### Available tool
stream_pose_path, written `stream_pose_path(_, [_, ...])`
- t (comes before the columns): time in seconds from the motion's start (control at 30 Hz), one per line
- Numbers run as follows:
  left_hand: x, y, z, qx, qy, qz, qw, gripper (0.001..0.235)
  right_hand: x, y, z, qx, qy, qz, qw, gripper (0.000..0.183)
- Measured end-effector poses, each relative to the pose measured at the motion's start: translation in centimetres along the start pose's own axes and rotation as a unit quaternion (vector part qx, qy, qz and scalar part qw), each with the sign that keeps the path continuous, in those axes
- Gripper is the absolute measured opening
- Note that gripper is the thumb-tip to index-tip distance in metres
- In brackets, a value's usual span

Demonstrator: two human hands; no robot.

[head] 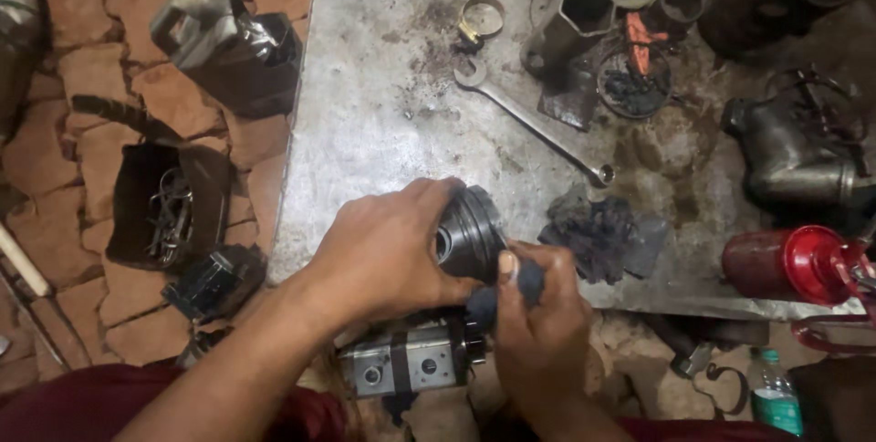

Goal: The person cleans and reassembles a piston by hand, using a small pick to clear grooves and wiping the components with a dark cloth.

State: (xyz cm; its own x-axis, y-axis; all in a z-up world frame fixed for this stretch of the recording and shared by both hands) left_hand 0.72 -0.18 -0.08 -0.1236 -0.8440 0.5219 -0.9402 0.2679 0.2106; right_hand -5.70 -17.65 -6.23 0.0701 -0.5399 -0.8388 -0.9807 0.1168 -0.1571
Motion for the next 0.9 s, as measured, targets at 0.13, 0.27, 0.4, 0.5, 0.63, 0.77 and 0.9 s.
stream_pose_path(0.13, [0.1,-0.5,-1.1,-0.08,0.046,-0.135,0.987,0.086,0.1,0.3,-1.4,-0.03,0.007,0.02,0.999,0.017])
stream_pose_path(0.27, [0.4,-0.2,-0.6,-0.036,0.027,-0.089,0.995,0.097,0.8,-0.6,-1.3,-0.034,-0.026,-0.007,0.999,0.016])
stream_pose_path(0.4, [0.4,-0.5,-0.3,-0.025,0.013,-0.075,0.997,0.102,1.3,-0.3,-1.1,-0.055,-0.044,0.021,0.997,0.018])
stream_pose_path(0.5, [0.6,-0.7,-0.8,-0.048,0.017,-0.098,0.994,0.102,1.3,-0.3,-0.5,-0.038,-0.06,0.0,0.997,0.017])
stream_pose_path(0.63, [0.8,-1.0,-1.1,-0.11,0.031,-0.143,0.983,0.094,0.4,-1.2,-0.3,-0.05,-0.04,-0.005,0.998,0.015])
stream_pose_path(0.77, [0.3,-0.9,-1.3,-0.054,0.039,-0.116,0.991,0.095,-2.0,-2.7,-0.2,-0.029,-0.005,-0.063,0.998,0.012])
stream_pose_path(0.9, [0.2,-0.5,-0.4,0.024,0.033,-0.021,0.999,0.096,-3.0,-3.8,-0.4,-0.066,-0.007,-0.017,0.998,0.013])
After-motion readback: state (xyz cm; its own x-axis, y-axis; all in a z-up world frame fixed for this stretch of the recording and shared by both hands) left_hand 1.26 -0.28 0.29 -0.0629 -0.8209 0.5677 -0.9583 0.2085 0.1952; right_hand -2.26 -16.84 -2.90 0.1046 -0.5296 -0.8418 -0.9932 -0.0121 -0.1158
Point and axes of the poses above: each hand's wrist, its own y-axis away from the middle knuckle, its own z-axis out of the palm, x = y × z, the point moved 1 cm from there along -y, towards the middle knuckle, and after that the axes turned 1 degree about -z, right-handed, at the moved point
